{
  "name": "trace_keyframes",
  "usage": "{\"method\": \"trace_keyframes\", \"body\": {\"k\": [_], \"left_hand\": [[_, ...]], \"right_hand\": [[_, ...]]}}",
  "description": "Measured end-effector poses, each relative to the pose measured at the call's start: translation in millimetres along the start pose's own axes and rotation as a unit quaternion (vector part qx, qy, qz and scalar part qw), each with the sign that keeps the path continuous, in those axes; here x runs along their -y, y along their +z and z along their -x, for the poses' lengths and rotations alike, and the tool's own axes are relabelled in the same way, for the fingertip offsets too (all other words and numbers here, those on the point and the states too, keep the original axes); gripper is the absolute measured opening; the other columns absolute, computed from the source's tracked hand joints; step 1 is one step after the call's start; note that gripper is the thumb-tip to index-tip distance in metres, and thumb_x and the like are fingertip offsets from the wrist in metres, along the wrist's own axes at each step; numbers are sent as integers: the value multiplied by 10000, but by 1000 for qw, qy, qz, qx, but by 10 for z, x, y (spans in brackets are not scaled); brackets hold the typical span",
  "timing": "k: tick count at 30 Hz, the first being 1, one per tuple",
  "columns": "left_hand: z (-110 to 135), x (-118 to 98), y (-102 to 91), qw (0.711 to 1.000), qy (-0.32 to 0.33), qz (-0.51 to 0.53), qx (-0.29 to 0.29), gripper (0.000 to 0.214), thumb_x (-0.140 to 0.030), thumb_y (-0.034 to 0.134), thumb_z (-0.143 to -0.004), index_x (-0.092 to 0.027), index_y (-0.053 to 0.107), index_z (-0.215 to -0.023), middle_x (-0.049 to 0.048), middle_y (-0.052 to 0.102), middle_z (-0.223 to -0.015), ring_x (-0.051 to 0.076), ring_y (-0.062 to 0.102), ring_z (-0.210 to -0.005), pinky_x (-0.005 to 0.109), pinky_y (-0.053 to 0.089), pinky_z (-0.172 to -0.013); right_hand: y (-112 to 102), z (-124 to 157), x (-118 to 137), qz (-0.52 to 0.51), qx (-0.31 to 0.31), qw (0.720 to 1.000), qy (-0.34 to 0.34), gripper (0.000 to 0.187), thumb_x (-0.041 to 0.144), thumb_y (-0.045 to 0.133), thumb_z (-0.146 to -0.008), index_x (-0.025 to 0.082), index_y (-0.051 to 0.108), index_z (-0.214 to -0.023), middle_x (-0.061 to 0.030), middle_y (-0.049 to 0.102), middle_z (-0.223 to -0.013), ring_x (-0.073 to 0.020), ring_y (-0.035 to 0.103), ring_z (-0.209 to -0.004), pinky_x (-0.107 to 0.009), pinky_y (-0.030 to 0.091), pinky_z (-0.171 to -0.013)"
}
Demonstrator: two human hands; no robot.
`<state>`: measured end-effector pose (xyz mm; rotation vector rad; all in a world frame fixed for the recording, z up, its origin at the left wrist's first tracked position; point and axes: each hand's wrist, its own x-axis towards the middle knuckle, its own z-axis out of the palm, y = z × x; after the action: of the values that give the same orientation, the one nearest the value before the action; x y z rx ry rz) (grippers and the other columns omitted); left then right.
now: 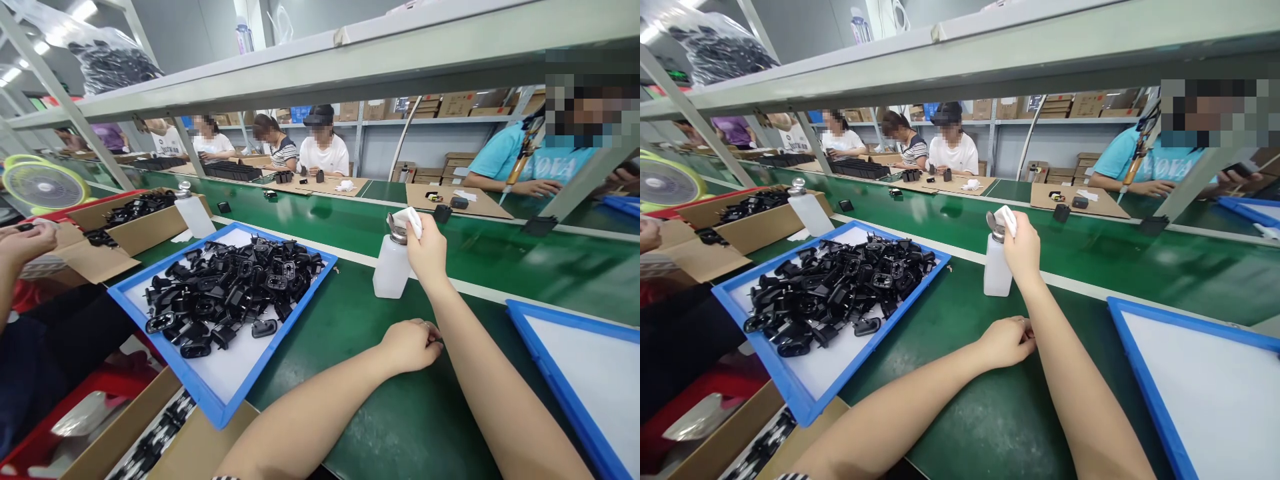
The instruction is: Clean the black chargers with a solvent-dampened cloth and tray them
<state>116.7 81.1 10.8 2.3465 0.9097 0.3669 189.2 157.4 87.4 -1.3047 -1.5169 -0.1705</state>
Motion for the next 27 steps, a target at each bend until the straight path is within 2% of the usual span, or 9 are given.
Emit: {"method": "trace_keyframes", "body": {"k": [6,10,13,17,21,24,27], "left_hand": [[-10,21,30,1000,1,8,-3,209,-251,386,-724,-155,508,-864,25,538,-860,153,522,-784,267,441,-691],[-16,32,46,1000,-3,17,-5,234,-271,400,-721,-145,516,-882,33,537,-886,157,518,-801,272,438,-716],[-13,27,46,1000,-4,15,-5,243,-279,404,-721,-146,518,-890,35,536,-881,156,519,-793,275,438,-717],[-6,17,47,1000,-4,18,-5,253,-287,418,-718,-145,518,-901,35,535,-882,152,519,-786,269,439,-711],[-9,12,45,1000,-6,16,-4,257,-290,419,-717,-149,517,-908,32,532,-894,146,520,-772,269,438,-714],[-9,9,37,1000,-9,15,0,262,-295,419,-718,-151,517,-914,32,530,-892,147,519,-775,271,439,-710],[-6,11,31,1000,-12,16,4,265,-302,421,-719,-154,516,-918,30,528,-892,149,519,-778,272,441,-704]], "right_hand": [[-59,-22,42,14,11,1000,5,213,230,339,-727,171,492,-863,-78,569,-775,-243,520,-684,-304,386,-540],[-152,-50,57,44,25,998,-37,211,236,348,-722,171,511,-838,-77,576,-747,-245,518,-672,-327,386,-593],[-223,-70,32,70,59,993,-79,223,223,348,-708,173,519,-842,-77,584,-754,-247,518,-689,-360,376,-662],[-296,-80,-22,108,111,980,-128,264,220,328,-717,169,518,-893,-90,583,-871,-258,512,-784,-434,308,-780],[-351,-79,-5,133,165,965,-157,292,214,303,-730,170,524,-916,-99,565,-945,-274,485,-881,-468,263,-813],[-383,-79,63,120,180,968,-127,303,212,297,-732,175,534,-917,-93,577,-912,-274,499,-843,-464,293,-780],[-409,-81,116,79,175,980,-53,299,240,324,-726,185,545,-920,-75,594,-829,-260,520,-737,-429,349,-708]]}}
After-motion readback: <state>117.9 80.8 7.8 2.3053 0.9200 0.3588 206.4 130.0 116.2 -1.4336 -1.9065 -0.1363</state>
